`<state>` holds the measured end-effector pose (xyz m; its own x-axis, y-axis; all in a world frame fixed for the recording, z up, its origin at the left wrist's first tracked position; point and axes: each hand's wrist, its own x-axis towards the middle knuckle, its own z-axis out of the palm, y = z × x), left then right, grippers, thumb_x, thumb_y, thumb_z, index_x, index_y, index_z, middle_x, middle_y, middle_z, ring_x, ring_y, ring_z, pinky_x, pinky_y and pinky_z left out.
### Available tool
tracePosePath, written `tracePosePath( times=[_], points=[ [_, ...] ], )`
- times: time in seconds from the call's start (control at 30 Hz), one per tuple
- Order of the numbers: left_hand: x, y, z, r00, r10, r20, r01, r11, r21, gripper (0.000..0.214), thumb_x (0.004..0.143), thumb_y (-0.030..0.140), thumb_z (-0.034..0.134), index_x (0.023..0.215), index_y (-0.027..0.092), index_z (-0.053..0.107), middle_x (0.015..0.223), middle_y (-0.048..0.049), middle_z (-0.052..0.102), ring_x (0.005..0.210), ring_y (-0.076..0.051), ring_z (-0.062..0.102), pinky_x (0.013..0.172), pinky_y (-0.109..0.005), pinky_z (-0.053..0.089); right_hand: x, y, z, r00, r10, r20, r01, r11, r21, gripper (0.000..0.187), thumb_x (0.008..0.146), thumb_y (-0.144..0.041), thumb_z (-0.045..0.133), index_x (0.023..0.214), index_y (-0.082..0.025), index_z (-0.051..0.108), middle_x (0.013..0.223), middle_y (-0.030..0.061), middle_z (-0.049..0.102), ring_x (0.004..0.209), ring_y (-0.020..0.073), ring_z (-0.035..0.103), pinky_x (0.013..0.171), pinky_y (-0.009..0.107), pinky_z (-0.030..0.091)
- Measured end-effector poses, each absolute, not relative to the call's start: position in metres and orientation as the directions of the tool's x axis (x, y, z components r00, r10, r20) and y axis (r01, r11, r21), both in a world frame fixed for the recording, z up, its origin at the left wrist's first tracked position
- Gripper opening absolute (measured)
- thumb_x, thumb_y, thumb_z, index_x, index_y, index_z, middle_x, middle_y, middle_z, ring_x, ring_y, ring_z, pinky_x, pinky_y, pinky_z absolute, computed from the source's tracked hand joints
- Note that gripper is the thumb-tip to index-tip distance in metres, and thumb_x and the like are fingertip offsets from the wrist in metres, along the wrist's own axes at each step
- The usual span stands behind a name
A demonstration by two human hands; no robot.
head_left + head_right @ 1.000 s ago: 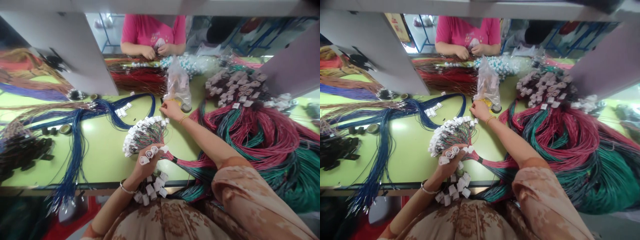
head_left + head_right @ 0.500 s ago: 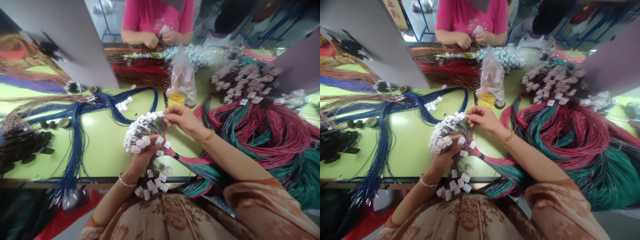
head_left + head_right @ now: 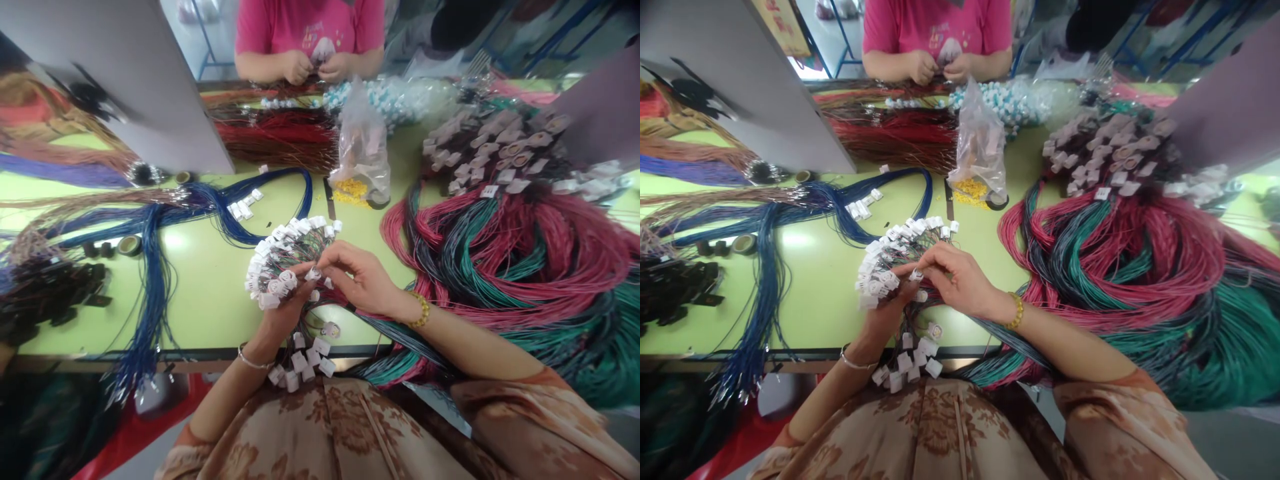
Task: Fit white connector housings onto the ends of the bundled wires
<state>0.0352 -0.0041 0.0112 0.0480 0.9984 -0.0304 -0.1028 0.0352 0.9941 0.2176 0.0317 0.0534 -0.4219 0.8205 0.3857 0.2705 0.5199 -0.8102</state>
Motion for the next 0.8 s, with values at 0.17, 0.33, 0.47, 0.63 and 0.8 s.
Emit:
tracePosePath(
  times=[0.17,0.33,0.47,0.63,0.8],
  points=[
    [0.032,-0.005,0.004,0.048,0.999,0.018,-0.024,-0.017,1.000,0.026,0.084,0.031,0.073,0.108,0.022,0.075,0.107,-0.0059,0.077,0.099,-0.022,0.070,0.098,-0.040,0.054,0.216,0.031,0.053,-0.437,0.742,0.509,0.272,0.648,-0.711,0.015,0.098,-0.011,0.051,0.097,-0.020,0.063,0.088,0.0043,0.066,0.084,0.0150,0.061,0.078,0.030,0.052],
    [0.033,-0.006,-0.003,0.014,0.998,0.066,-0.011,-0.066,0.998,0.027,0.083,0.032,0.074,0.109,0.023,0.075,0.109,-0.0063,0.076,0.104,-0.022,0.069,0.103,-0.042,0.053,0.216,0.028,0.049,-0.415,0.760,0.500,0.333,0.639,-0.694,0.011,0.096,-0.011,0.053,0.096,-0.020,0.059,0.084,0.0013,0.067,0.073,0.0119,0.059,0.068,0.025,0.049],
    [0.034,-0.006,-0.005,-0.013,0.998,0.064,0.026,-0.063,0.998,0.026,0.083,0.032,0.074,0.107,0.022,0.075,0.110,-0.0072,0.076,0.106,-0.024,0.069,0.105,-0.043,0.051,0.214,0.027,0.049,-0.439,0.762,0.477,0.364,0.636,-0.681,0.011,0.096,-0.012,0.050,0.091,-0.021,0.054,0.079,-0.0004,0.064,0.067,0.0108,0.055,0.063,0.023,0.045],
    [0.036,-0.007,-0.001,-0.070,0.996,0.062,0.042,-0.059,0.997,0.021,0.081,0.031,0.076,0.100,0.022,0.077,0.102,-0.0054,0.077,0.101,-0.022,0.069,0.101,-0.041,0.053,0.211,0.026,0.050,-0.465,0.789,0.401,0.467,0.603,-0.647,0.011,0.094,-0.015,0.046,0.087,-0.022,0.051,0.076,0.0007,0.062,0.064,0.0127,0.054,0.061,0.025,0.044],
    [0.039,-0.008,0.000,-0.118,0.992,0.043,0.036,-0.039,0.999,0.019,0.079,0.030,0.076,0.097,0.022,0.078,0.096,-0.0040,0.078,0.095,-0.022,0.071,0.097,-0.041,0.054,0.207,0.017,0.043,-0.405,0.846,0.347,0.479,0.519,-0.707,0.009,0.096,-0.019,0.047,0.103,-0.023,0.052,0.083,0.0042,0.070,0.069,0.0169,0.065,0.062,0.028,0.048]
  ],
)
